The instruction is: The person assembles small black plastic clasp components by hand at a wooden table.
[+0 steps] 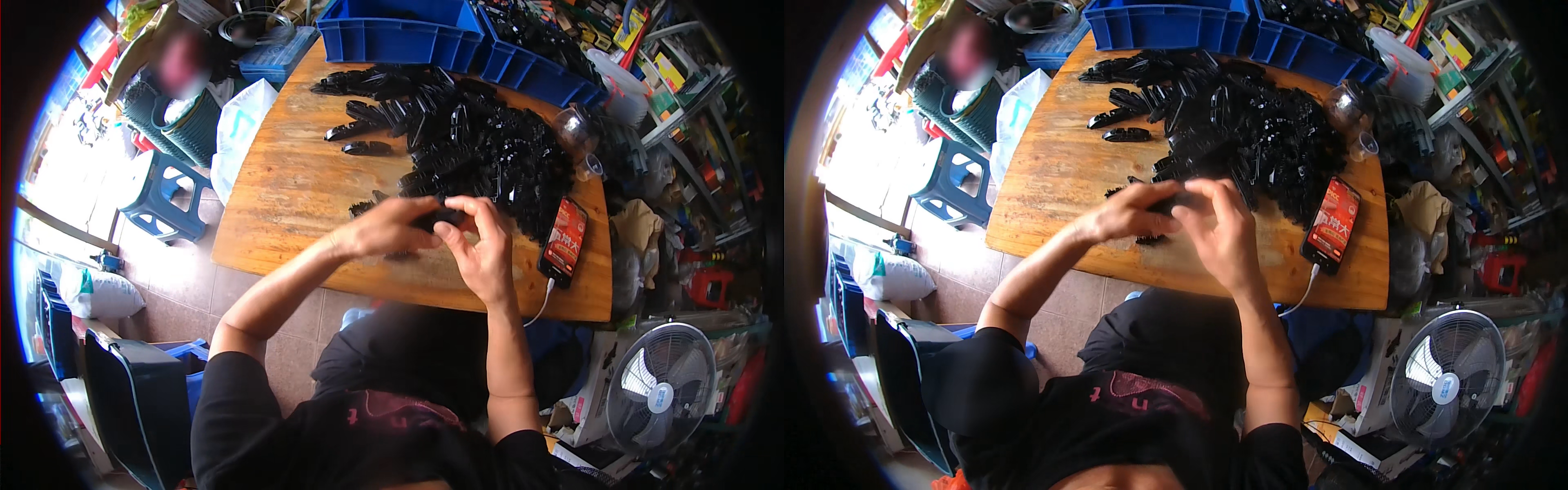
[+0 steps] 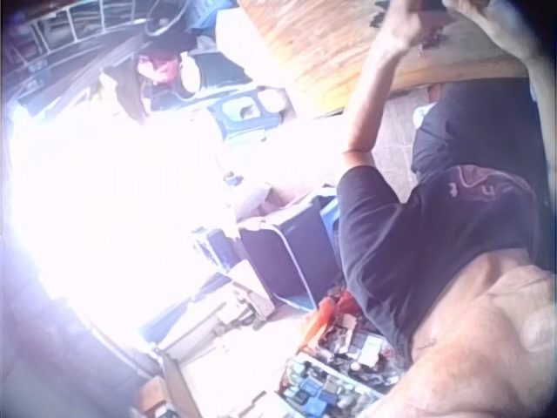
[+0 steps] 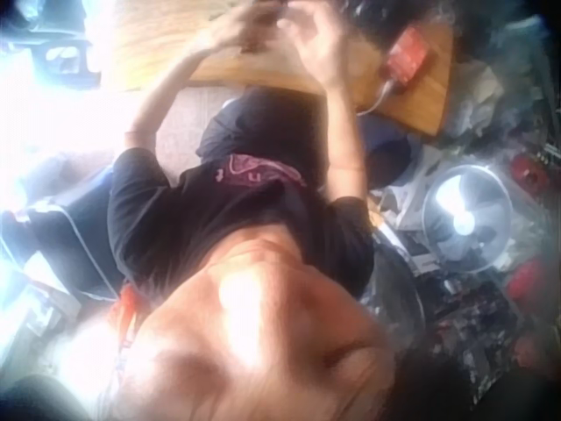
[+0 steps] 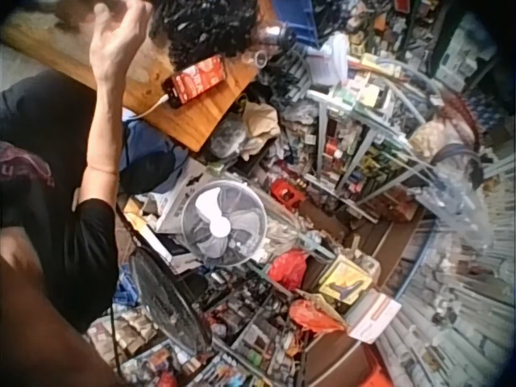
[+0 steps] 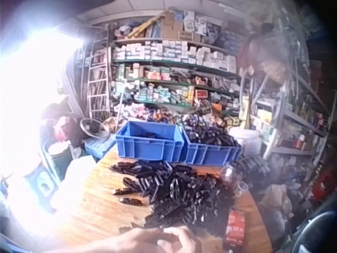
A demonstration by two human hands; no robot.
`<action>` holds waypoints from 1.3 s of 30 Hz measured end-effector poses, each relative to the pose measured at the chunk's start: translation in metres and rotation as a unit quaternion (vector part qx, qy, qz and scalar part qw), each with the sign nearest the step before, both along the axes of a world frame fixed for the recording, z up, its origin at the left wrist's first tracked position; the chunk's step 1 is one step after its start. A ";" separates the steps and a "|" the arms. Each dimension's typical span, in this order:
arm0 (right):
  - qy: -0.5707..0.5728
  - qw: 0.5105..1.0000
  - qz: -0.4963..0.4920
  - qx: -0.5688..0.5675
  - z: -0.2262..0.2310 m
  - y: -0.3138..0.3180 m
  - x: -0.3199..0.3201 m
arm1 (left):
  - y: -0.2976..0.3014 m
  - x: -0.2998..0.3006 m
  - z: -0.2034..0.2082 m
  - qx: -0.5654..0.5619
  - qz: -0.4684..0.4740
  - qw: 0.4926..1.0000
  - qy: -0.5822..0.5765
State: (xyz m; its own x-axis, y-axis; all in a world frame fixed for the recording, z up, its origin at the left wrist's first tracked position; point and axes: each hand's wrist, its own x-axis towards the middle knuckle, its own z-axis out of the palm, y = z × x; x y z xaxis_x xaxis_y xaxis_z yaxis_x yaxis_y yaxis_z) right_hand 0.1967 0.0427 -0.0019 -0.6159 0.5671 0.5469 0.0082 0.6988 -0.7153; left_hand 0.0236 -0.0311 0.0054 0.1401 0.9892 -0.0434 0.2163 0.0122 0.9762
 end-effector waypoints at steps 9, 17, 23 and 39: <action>0.058 0.998 -0.009 -0.030 0.017 0.005 -0.019 | 0.025 -0.043 0.020 0.079 0.027 0.985 0.151; 0.002 0.980 -0.033 0.194 0.012 -0.006 -0.033 | 0.020 -0.023 0.002 0.200 -0.010 0.954 0.224; -0.111 0.978 -0.038 0.174 -0.011 0.007 -0.029 | 0.037 -0.080 0.003 0.142 0.221 0.863 0.431; -0.121 0.987 0.078 0.068 -0.038 -0.002 -0.014 | 0.038 -0.122 -0.050 0.201 0.247 0.823 0.470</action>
